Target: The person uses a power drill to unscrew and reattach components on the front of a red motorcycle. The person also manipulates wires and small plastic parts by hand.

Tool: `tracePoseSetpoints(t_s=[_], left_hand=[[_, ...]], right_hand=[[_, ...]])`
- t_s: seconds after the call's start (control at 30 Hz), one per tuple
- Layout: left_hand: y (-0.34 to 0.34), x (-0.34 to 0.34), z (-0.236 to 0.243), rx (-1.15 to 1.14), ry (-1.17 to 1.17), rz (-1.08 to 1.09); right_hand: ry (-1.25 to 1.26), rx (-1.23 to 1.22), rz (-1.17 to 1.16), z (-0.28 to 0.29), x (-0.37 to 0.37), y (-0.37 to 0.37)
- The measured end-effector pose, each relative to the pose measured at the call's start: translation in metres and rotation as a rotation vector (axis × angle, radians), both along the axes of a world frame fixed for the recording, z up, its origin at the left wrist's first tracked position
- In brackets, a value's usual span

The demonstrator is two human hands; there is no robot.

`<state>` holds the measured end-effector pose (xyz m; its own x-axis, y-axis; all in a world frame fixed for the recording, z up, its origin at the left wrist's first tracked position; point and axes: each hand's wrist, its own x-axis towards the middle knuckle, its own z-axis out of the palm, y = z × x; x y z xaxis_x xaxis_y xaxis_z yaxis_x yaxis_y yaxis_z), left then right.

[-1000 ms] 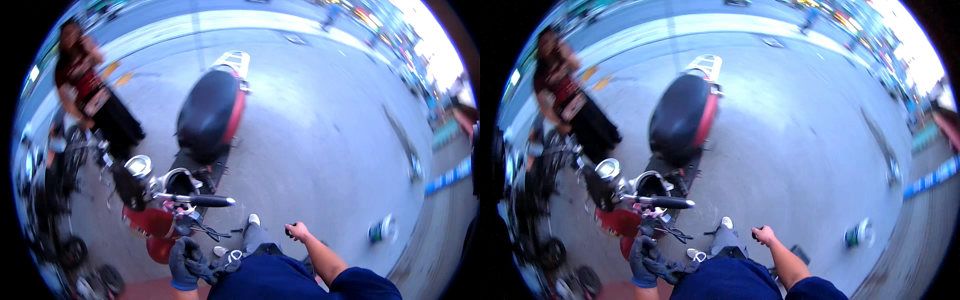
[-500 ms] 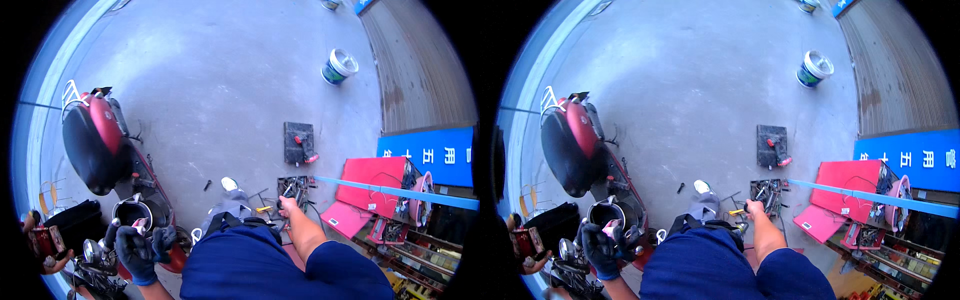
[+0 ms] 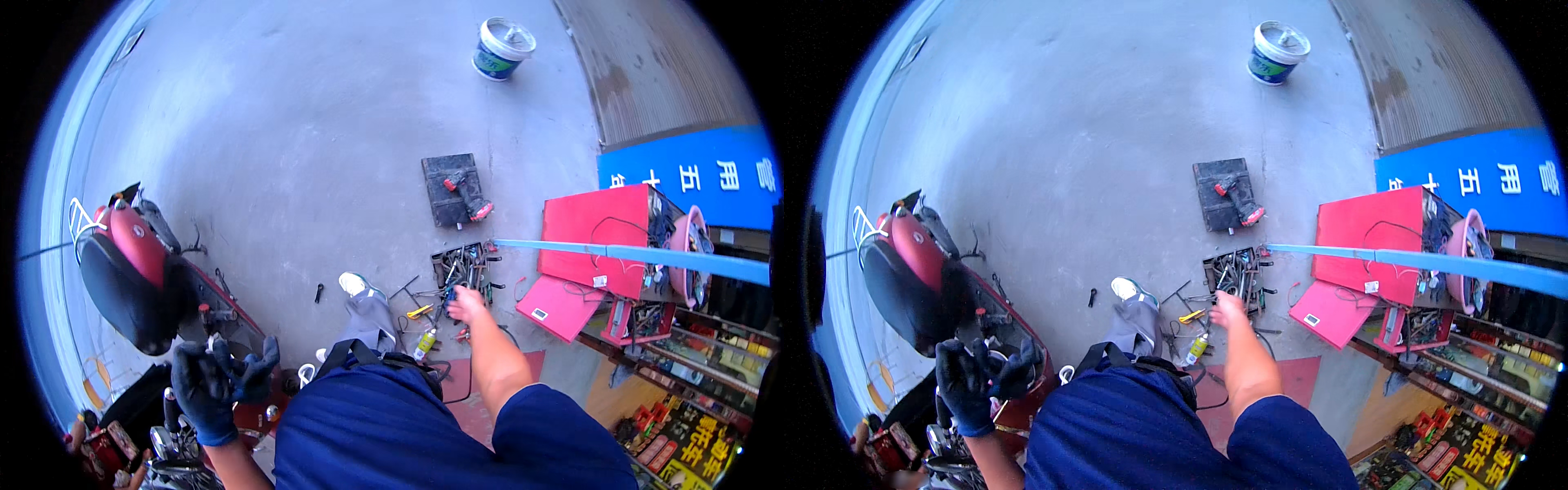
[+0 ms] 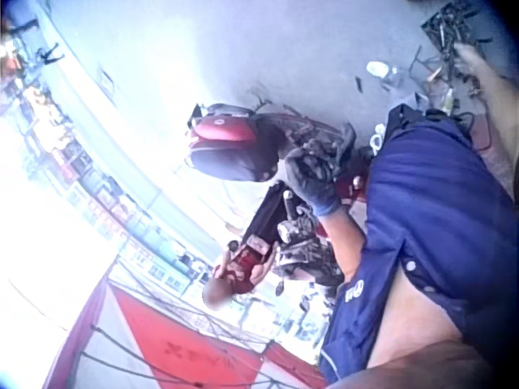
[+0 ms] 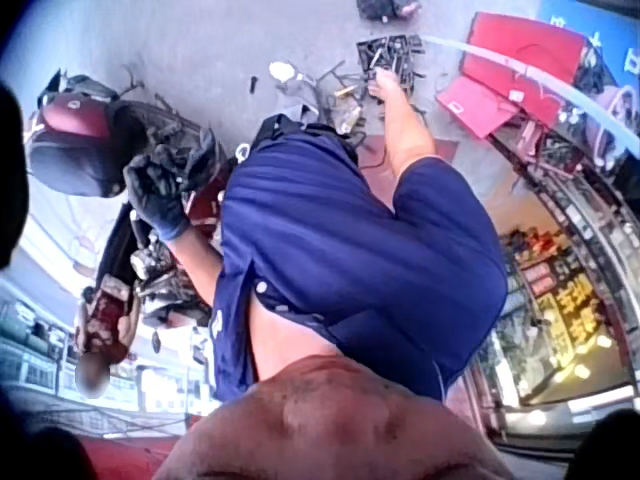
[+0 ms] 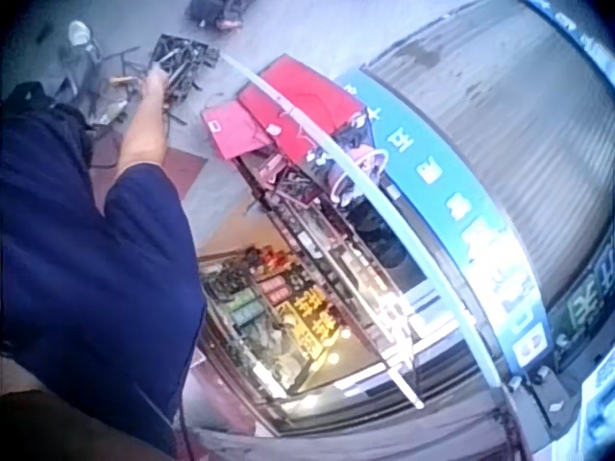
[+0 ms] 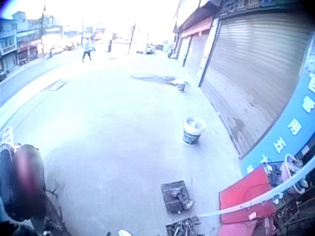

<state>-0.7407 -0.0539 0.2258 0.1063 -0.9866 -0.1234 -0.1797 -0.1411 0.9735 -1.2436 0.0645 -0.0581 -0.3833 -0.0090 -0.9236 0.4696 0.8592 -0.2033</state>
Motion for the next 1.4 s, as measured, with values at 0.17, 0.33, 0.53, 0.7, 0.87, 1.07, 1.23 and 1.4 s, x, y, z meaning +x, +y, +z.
tracePoseSetpoints(t_s=[0.17,0.33,0.53,0.7,0.87,1.07,1.23,1.4], left_hand=[[-0.005,-0.032,0.041,0.01,0.405,0.119],[0.041,0.021,0.08,-0.095,0.859,0.472],[0.111,0.053,0.117,-0.386,1.278,0.62],[0.176,0.084,0.122,-0.728,1.207,0.845],[0.224,0.117,0.128,-0.95,1.124,1.101],[0.25,0.135,0.084,-0.548,0.2,1.398],[0.211,0.064,0.079,-0.371,-0.211,0.798],[0.155,0.037,0.102,-0.314,0.385,0.381]], right_hand=[[-0.307,-0.556,0.769,0.075,0.132,-0.135],[-1.266,-1.165,1.174,0.259,0.304,-0.157],[-1.653,-1.024,1.914,0.306,0.373,-0.114],[-1.318,-1.137,2.053,0.325,0.444,-0.048],[-1.43,-0.746,1.897,0.325,0.48,-0.022],[-1.237,-0.908,1.522,0.359,0.485,-0.085],[-0.914,-1.035,1.687,0.396,0.476,-0.121],[-1.14,-1.031,1.659,0.396,0.432,-0.129]])
